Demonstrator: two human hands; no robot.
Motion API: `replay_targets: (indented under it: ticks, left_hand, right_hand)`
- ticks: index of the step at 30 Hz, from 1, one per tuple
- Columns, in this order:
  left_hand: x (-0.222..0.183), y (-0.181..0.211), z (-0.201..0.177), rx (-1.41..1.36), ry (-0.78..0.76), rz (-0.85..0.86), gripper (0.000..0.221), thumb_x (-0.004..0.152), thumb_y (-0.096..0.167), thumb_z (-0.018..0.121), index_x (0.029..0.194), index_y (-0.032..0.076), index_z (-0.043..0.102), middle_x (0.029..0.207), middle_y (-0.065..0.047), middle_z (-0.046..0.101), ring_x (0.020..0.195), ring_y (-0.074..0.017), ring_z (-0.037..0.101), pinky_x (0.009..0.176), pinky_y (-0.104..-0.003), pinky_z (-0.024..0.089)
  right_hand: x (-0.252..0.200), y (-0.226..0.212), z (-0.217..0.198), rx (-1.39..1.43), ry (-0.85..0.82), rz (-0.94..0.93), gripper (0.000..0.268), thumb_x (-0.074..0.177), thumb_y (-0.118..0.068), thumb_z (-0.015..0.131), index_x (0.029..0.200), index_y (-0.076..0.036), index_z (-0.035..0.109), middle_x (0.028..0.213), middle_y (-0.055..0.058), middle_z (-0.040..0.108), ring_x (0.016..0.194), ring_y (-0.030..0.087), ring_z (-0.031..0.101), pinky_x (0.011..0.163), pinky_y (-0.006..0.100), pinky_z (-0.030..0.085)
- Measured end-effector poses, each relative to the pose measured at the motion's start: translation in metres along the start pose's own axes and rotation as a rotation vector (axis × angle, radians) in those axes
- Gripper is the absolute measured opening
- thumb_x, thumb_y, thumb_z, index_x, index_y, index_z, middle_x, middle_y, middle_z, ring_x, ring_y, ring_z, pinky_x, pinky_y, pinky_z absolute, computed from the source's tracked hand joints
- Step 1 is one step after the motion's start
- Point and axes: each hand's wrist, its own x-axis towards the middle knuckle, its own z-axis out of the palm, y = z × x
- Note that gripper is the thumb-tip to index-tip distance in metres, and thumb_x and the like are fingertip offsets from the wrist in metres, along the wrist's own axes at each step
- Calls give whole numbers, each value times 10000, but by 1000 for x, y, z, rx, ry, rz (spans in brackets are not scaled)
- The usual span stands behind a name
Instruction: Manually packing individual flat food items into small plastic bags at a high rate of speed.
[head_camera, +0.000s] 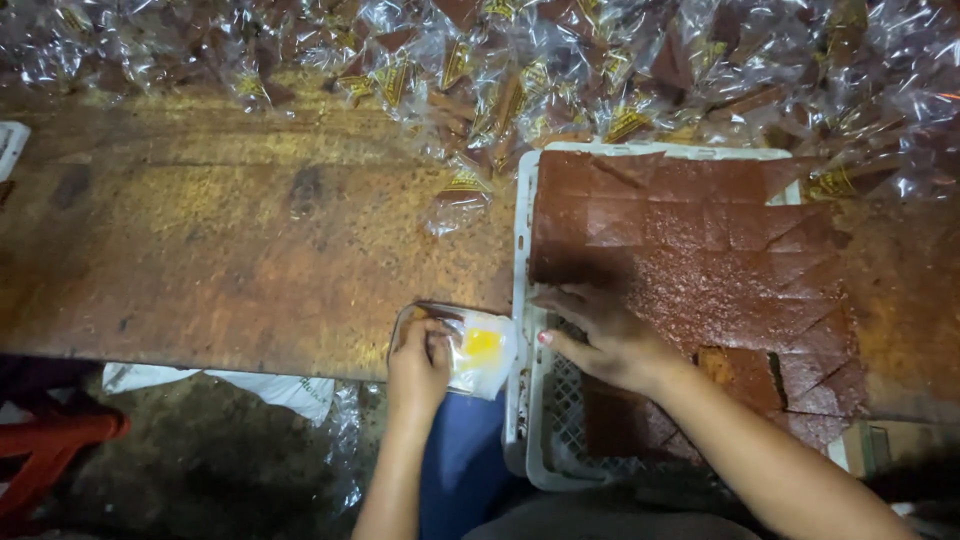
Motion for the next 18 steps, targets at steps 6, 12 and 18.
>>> replay_targets:
  ticks: [6,12,18]
  left_hand:
    - [-44,2,-3,80,521,453,124,847,295,805,874,270,686,587,8,665,699,-211,713,699,-316,565]
    - [-86,15,-53,-686,-86,114,182,996,204,631,958,124,789,802,5,734,831,-134,586,836,-308,525]
    - [-104,-33,-55,-860,-91,-134,126,909,68,718,851,96,609,862,-98,814,876,-181,790,607,-292,589]
  right_hand:
    - [5,-15,2,-53,-139,261,540,987,-505,490,1345,-125,627,1334,184,645,1266,366,600,1051,515,475]
    - [53,8,41,12,-91,95,430,959,-436,619,1217,-94,659,1232,139,670,1240,354,613,1043,490,466]
    - [108,-1,163,-654,-293,-99,499,883,-623,670,839,-132,748,784,127,732,777,363,705,675,504,513]
